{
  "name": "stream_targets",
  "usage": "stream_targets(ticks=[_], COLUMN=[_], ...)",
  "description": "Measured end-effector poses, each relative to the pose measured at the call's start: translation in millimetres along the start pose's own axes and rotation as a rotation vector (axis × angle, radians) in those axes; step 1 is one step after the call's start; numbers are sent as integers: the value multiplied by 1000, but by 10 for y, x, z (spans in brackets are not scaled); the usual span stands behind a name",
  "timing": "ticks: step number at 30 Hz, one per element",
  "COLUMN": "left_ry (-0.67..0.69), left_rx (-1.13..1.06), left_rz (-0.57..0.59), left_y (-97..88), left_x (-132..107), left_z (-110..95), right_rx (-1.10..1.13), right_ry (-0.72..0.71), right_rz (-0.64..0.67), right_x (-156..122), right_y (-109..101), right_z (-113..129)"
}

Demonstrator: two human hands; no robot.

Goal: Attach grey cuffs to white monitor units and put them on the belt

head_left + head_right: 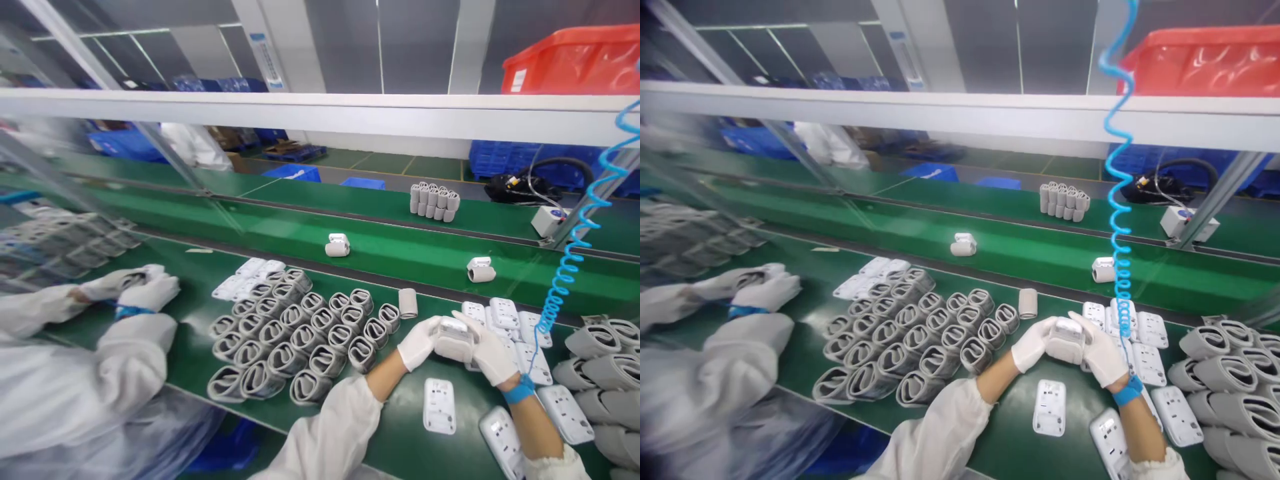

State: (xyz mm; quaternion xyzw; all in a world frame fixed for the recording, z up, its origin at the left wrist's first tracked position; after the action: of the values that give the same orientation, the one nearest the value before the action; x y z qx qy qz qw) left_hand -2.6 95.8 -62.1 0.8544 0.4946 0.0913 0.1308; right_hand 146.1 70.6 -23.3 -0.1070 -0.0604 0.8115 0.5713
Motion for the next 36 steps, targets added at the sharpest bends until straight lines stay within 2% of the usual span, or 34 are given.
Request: stream_targets(ticks=[3,6,11,15,18,25,32,36], left_ry=[25,42,54,48,29,20,19,13], left_rx=[22,47,31,-6,15,24,-26,-91], left_rz=[18,25,12,23,16,-9,19,12], left_y=[83,124,91,65,48,37,71,69], left_x=[-68,-116,-32,54,57,39,26,22], left_z=[-89,-108,40,155,185,185,112,108], right_rx=[-18,-68,-61,-107,-115,-111,-147,-144], right_ry=[19,-4,60,59,83,31,7,19], right_rz=[57,2,-8,-48,-53,-59,-108,-91], right_x=[-7,-51,-35,-3,-10,-22,-56,-53], right_y=[-6,-70,-116,-160,-171,-219,-156,-125], right_z=[18,43,-82,-70,-114,-201,0,73])
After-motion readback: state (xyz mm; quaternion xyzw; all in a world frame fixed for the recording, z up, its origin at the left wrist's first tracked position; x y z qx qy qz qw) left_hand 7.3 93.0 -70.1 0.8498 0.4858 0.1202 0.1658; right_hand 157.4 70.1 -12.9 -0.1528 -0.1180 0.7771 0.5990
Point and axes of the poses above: each hand's wrist, its own x-axis towards the middle knuckle, its own y-axis out of the palm, z = x × y, the point moved 9 cm from there along x, towards the middle knuckle, and after that the axes turned 9 degrees about z, right-handed, at the moved point
